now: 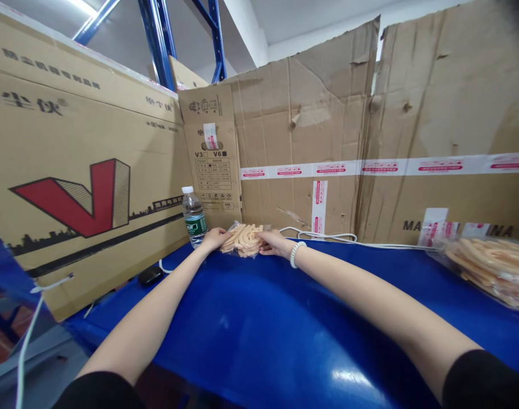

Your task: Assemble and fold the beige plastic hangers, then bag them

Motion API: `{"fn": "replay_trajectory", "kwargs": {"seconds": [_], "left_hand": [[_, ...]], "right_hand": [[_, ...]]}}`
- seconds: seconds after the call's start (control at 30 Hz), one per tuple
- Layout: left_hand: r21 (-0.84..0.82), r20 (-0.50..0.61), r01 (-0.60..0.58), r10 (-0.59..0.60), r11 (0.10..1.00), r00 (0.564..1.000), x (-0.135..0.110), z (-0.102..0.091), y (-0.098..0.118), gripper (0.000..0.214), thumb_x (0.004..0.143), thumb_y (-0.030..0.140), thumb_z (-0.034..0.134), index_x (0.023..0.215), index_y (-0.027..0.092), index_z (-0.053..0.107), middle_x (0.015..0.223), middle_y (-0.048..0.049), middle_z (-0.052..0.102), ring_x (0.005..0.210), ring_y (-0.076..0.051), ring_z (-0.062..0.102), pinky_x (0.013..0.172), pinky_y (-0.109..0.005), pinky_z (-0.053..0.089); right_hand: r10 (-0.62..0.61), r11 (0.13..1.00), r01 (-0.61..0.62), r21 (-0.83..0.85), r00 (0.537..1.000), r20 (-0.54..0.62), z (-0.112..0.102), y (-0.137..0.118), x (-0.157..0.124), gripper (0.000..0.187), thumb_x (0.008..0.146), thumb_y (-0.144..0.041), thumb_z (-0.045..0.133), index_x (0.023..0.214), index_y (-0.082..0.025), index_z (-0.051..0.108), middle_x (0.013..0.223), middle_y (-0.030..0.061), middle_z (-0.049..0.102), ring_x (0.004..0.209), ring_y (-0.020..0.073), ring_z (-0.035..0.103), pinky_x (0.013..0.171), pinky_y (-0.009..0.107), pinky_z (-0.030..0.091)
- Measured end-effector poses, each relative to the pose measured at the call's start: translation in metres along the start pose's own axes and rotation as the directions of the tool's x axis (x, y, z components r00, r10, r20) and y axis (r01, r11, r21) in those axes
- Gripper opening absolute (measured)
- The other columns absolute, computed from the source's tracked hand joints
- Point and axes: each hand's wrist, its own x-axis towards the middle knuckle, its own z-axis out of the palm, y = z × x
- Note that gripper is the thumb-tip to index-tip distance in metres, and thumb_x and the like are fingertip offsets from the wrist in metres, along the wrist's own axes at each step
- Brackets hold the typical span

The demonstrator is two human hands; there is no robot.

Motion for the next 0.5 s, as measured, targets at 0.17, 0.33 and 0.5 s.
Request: {"fn": "replay_trajectory", "kwargs": {"seconds": [0.17, 0.33, 0.5], "left_hand": [[-0.030, -0.064, -0.028, 0.026, 0.999, 0.998, -0.002, 0.004, 0.009, 0.026, 0.091, 0.032, 0.060, 0.111, 0.015, 0.061, 0.116, -0.0081, 0.062, 0.105, -0.024, 0.060, 0.090, -0.044, 0.050], [-0.130, -0.086, -0.058, 0.047, 0.990, 0.995, -0.008, 0.002, 0.017, 0.024, 0.090, 0.029, 0.062, 0.108, 0.013, 0.062, 0.109, -0.0075, 0.065, 0.099, -0.023, 0.064, 0.087, -0.043, 0.051], [-0.235, -0.119, -0.151, 0.126, 0.960, 0.985, -0.027, -0.007, 0.040, 0.026, 0.077, 0.014, 0.068, 0.103, 0.010, 0.066, 0.099, -0.0077, 0.072, 0.094, -0.025, 0.068, 0.082, -0.032, 0.053]], "right_hand": [[0.015, 0.999, -0.018, 0.033, 0.997, 0.077, -0.005, 0.004, -0.014, 0.025, 0.092, -0.025, 0.058, 0.114, -0.014, 0.056, 0.102, 0.0048, 0.061, 0.078, 0.0136, 0.062, 0.065, 0.028, 0.055], [0.020, 0.994, -0.037, 0.100, 0.985, 0.169, -0.014, 0.009, -0.030, 0.010, 0.093, -0.020, 0.054, 0.101, -0.013, 0.055, 0.080, 0.0006, 0.060, 0.065, 0.0119, 0.062, 0.061, 0.027, 0.055], [-0.057, 0.981, 0.021, 0.192, 0.982, 0.179, -0.020, 0.023, -0.060, 0.005, 0.093, -0.014, 0.049, 0.090, -0.016, 0.053, 0.071, 0.0008, 0.061, 0.061, 0.0103, 0.063, 0.063, 0.021, 0.052]]}}
